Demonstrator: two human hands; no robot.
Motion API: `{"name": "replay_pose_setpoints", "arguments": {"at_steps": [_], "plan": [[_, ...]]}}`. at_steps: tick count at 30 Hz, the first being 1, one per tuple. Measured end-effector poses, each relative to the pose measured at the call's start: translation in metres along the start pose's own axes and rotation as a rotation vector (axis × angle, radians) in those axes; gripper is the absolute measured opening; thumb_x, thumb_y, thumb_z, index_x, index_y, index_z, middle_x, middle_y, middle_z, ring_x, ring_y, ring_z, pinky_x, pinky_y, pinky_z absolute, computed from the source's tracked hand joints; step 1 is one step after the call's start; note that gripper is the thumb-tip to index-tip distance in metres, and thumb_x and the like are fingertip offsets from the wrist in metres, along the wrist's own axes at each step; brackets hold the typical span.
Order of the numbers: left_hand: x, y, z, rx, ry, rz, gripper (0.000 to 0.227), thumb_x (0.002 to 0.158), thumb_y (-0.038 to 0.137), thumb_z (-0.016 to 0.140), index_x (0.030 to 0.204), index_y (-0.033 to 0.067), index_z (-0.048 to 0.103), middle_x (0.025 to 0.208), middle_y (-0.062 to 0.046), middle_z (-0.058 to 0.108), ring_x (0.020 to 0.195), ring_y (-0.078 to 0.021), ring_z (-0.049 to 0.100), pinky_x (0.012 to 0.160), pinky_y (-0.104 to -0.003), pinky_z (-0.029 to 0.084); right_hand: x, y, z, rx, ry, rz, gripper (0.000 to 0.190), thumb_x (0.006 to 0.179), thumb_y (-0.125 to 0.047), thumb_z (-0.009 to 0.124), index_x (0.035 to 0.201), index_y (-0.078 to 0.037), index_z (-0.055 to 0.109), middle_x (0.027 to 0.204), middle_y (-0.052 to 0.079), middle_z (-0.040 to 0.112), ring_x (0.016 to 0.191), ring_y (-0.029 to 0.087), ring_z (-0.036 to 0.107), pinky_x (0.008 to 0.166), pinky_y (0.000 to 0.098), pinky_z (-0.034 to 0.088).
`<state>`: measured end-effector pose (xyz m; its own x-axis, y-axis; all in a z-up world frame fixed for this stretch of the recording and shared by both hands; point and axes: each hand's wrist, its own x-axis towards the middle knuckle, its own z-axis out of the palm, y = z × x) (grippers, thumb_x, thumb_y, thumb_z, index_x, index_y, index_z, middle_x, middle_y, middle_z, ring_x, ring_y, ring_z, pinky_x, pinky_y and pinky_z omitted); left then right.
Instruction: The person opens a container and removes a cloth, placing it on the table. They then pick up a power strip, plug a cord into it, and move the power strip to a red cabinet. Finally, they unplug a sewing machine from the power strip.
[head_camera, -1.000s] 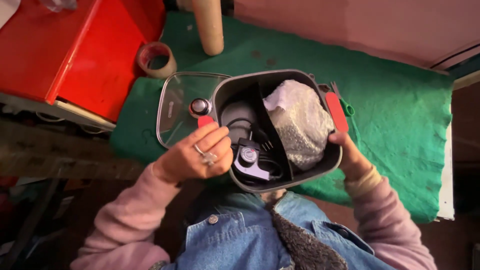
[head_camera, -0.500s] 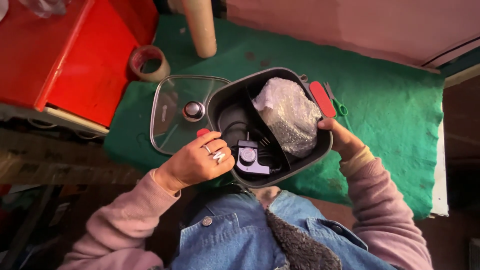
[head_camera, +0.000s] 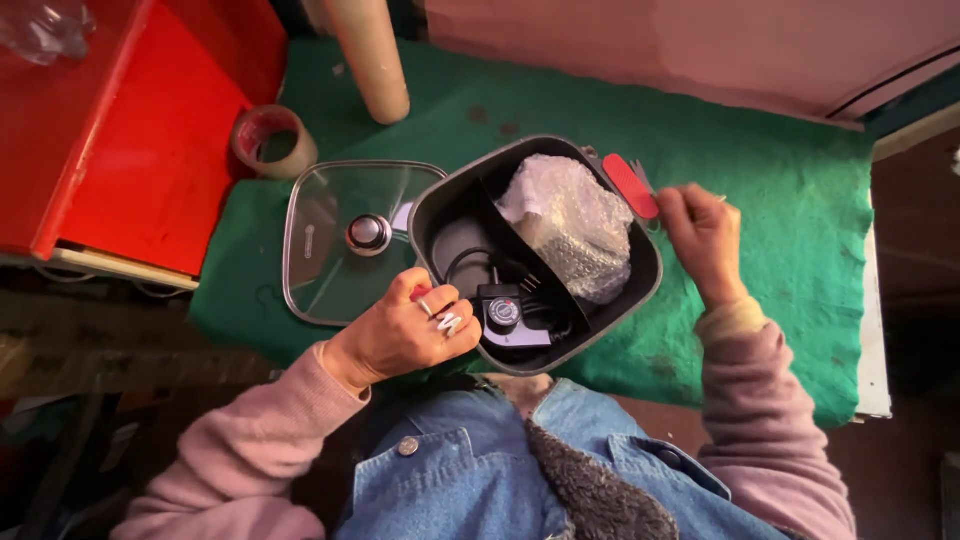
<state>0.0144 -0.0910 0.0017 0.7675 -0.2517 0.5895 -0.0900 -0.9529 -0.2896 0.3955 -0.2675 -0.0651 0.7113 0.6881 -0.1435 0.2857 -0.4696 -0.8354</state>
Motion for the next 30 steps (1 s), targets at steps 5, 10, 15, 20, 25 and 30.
{"name": "replay_pose_setpoints", "arguments": {"at_steps": [5, 10, 15, 20, 25, 30], "plan": [[-0.003, 0.002, -0.003, 0.023, 0.007, 0.016, 0.011, 0.086, 0.017, 0.065, 0.086, 0.0239, 0.056, 0.086, 0.007, 0.054, 0.091, -0.0102, 0.059, 0.089, -0.036, 0.041, 0.032, 0.0, 0.009, -0.492, -0.032, -0.794, 0.062, 0.088, -0.038, 0.067, 0.142, -0.007, 0.058, 0.144, 0.02, 0.057, 0.14, 0.037, 0.046, 0.112, 0.0495, 0.038], [-0.007, 0.004, -0.008, 0.072, 0.011, 0.017, 0.012, 0.084, 0.017, 0.065, 0.085, 0.0232, 0.055, 0.087, 0.007, 0.054, 0.092, -0.0109, 0.059, 0.087, -0.034, 0.04, 0.06, -0.008, 0.04, -0.57, -0.23, -0.942, 0.066, 0.085, -0.034, 0.067, 0.145, -0.009, 0.054, 0.152, 0.018, 0.053, 0.14, 0.038, 0.04, 0.115, 0.0512, 0.037], [-0.007, 0.006, -0.01, 0.056, 0.002, 0.017, 0.011, 0.084, 0.017, 0.065, 0.087, 0.0229, 0.056, 0.086, 0.006, 0.053, 0.09, -0.0121, 0.058, 0.087, -0.035, 0.041, 0.104, 0.037, 0.062, -0.525, -0.208, -0.953, 0.044, 0.089, -0.027, 0.066, 0.127, -0.007, 0.067, 0.131, 0.012, 0.066, 0.12, 0.029, 0.061, 0.1, 0.0508, 0.045], [-0.006, 0.011, -0.01, 0.057, 0.016, 0.009, 0.01, 0.085, 0.016, 0.065, 0.088, 0.0224, 0.057, 0.087, 0.006, 0.054, 0.091, -0.0121, 0.058, 0.087, -0.035, 0.04, 0.081, -0.007, 0.037, -0.435, -0.16, -0.823, 0.021, 0.095, -0.019, 0.065, 0.112, -0.009, 0.073, 0.116, 0.012, 0.071, 0.103, 0.03, 0.068, 0.09, 0.0407, 0.055], [0.005, 0.013, -0.004, 0.052, 0.029, -0.006, 0.008, 0.085, 0.017, 0.064, 0.088, 0.0215, 0.057, 0.087, 0.005, 0.053, 0.091, -0.0124, 0.059, 0.087, -0.034, 0.04, 0.085, -0.017, -0.025, -0.326, 0.166, -0.532, 0.013, 0.093, -0.015, 0.069, 0.104, -0.008, 0.068, 0.106, 0.015, 0.07, 0.098, 0.034, 0.067, 0.082, 0.0422, 0.053], [0.028, 0.014, 0.019, 0.073, 0.055, 0.022, 0.006, 0.084, 0.021, 0.062, 0.087, 0.0208, 0.057, 0.083, 0.004, 0.05, 0.083, -0.0134, 0.054, 0.085, -0.035, 0.038, 0.074, -0.04, -0.058, -0.312, 0.397, -0.886, 0.028, 0.091, -0.01, 0.079, 0.117, -0.003, 0.068, 0.117, 0.015, 0.07, 0.109, 0.033, 0.068, 0.101, 0.0411, 0.054]]}}
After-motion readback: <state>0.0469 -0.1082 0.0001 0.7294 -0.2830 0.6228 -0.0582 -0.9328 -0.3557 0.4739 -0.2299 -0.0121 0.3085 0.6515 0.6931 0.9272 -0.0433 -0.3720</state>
